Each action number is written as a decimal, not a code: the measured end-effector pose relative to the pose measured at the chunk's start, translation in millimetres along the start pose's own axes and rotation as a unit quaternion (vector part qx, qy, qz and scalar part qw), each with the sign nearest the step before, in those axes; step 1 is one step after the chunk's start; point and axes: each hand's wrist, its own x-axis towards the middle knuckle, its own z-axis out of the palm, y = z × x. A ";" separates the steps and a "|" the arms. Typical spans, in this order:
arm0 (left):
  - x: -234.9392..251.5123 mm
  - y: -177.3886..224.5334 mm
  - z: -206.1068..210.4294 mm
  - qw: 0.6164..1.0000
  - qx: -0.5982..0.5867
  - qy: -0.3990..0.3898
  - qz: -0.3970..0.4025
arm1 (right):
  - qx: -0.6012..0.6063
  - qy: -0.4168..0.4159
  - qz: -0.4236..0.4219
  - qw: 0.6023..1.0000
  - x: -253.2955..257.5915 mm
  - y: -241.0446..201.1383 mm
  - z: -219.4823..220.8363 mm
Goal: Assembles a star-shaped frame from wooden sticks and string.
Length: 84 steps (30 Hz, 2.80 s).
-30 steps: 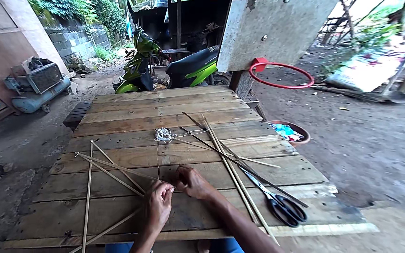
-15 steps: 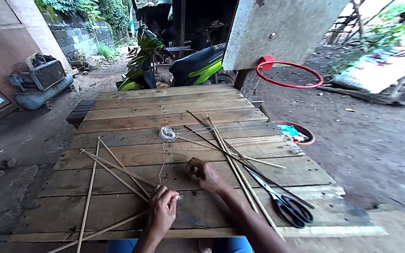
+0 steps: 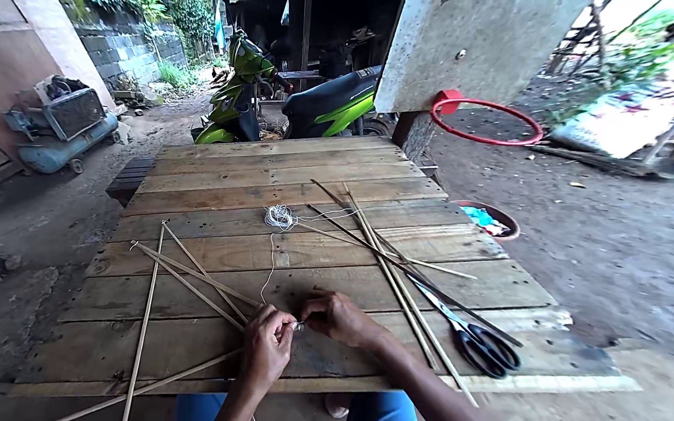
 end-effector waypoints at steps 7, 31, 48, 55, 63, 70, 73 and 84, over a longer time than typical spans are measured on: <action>-2.0 1.7 -2.4 0.999 0.010 -0.042 0.001 | 0.109 0.060 -0.010 0.992 -0.2 6.2 4.7; -9.7 1.5 -4.9 0.994 0.025 0.043 0.094 | 0.187 0.075 0.172 0.964 18.6 -34.3 16.5; -11.4 -0.2 -7.4 0.994 0.014 0.035 0.099 | 0.149 0.087 0.170 0.970 16.2 -37.2 20.4; -13.3 5.2 -8.7 1.000 0.016 0.022 0.015 | 0.163 0.108 0.164 0.967 16.6 -34.1 20.6; 7.7 27.3 -32.1 0.963 -0.055 -0.133 -0.227 | 0.222 0.134 0.147 0.955 11.5 -31.0 20.0; 16.0 23.6 -35.6 0.938 -0.119 -0.145 -0.292 | 0.223 0.185 0.005 0.957 -4.3 -22.3 24.6; 17.7 24.1 -35.0 0.935 -0.127 -0.136 -0.302 | 0.202 0.202 0.002 0.958 -7.6 -17.4 27.7; 17.8 31.6 -32.4 0.931 -0.134 -0.128 -0.316 | 0.370 0.157 -0.086 0.912 -4.8 -12.4 31.5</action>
